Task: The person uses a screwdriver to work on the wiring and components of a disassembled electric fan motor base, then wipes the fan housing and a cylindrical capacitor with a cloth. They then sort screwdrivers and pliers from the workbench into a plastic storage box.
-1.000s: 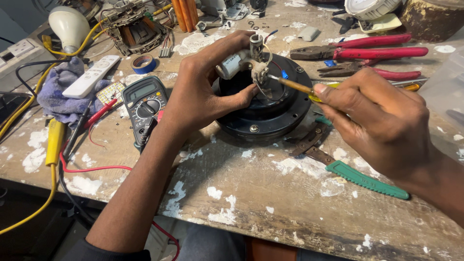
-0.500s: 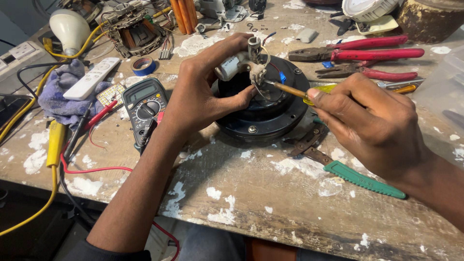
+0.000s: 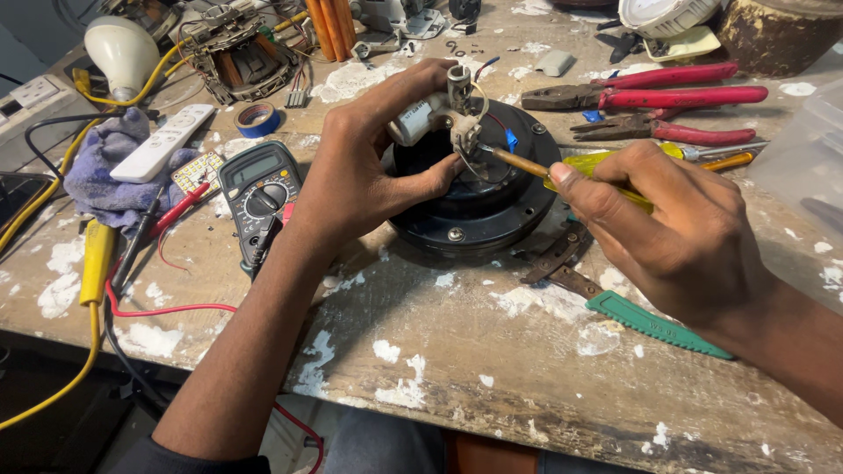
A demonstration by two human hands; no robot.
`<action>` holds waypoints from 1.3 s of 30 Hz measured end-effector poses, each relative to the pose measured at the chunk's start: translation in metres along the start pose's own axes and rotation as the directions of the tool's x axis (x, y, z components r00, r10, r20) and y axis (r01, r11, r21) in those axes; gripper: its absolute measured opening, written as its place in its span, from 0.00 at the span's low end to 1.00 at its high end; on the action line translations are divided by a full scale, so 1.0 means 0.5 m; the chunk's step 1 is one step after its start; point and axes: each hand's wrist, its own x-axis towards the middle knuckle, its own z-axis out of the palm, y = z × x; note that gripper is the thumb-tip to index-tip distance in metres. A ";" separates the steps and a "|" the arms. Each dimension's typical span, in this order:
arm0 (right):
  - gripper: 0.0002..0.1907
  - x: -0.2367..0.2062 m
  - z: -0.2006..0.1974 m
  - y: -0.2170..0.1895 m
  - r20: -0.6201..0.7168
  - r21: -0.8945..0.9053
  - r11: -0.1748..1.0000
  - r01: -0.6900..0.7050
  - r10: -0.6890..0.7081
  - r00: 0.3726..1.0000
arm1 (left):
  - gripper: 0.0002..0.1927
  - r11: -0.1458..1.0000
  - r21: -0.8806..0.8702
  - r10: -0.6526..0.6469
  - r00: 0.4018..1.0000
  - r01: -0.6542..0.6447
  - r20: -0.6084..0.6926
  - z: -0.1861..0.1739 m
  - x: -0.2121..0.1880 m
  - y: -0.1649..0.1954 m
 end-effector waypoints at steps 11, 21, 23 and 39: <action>0.17 -0.010 0.008 0.006 0.002 0.027 1.000 0.006 -0.006 1.000 | 0.34 1.000 0.011 0.004 1.000 -0.004 0.009 -0.002 -0.001 0.000; 0.21 -0.006 -0.005 -0.003 -0.012 -0.069 0.988 0.141 -0.142 0.990 | 0.34 1.000 0.029 -0.013 0.999 0.012 0.032 -0.007 0.003 0.005; 0.20 -0.005 0.000 -0.007 0.008 -0.001 0.998 0.058 -0.058 0.998 | 0.34 1.000 0.016 0.002 0.999 -0.002 0.032 -0.007 0.005 0.007; 0.13 -0.004 0.012 -0.019 -0.051 0.177 0.979 -0.104 0.115 0.992 | 0.33 0.999 -0.031 -0.025 0.999 0.026 0.046 -0.006 0.017 0.014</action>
